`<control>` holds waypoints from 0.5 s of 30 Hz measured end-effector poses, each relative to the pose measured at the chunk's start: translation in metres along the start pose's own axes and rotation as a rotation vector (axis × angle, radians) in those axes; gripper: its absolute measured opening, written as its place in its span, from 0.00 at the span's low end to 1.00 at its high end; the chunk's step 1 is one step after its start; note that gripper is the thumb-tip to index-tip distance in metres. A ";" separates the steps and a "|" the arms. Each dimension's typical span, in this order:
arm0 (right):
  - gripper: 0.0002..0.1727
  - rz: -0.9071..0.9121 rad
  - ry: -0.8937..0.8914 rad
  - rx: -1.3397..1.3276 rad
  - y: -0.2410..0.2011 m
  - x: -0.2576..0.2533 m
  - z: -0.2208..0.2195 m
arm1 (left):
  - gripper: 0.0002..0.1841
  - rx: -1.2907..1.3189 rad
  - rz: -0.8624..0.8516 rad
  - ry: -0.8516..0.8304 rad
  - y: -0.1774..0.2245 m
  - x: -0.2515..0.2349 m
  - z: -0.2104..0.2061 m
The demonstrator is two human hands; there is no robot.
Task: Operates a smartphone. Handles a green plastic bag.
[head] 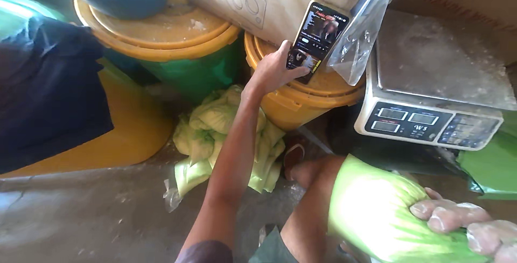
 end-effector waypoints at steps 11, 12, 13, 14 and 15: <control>0.23 0.038 -0.073 -0.100 -0.003 -0.013 -0.024 | 0.37 -0.059 -0.069 0.051 -0.004 0.002 -0.002; 0.23 0.033 -0.074 -0.098 -0.004 -0.014 -0.026 | 0.38 -0.059 -0.075 0.055 -0.005 0.002 -0.002; 0.23 0.021 -0.074 -0.090 -0.004 -0.014 -0.027 | 0.38 -0.057 -0.080 0.057 -0.006 0.002 -0.002; 0.23 0.004 -0.071 -0.064 -0.005 -0.014 -0.026 | 0.37 -0.047 -0.083 0.057 -0.006 0.002 -0.002; 0.23 -0.008 -0.062 -0.013 -0.005 -0.014 -0.025 | 0.37 -0.033 -0.090 0.059 -0.006 0.002 -0.002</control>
Point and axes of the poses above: each hand's wrist, its own x-axis away from the middle knuckle, its own z-axis out of the back of the hand, y = z × x, the point moved 4 cm from there along -x, towards the middle knuckle
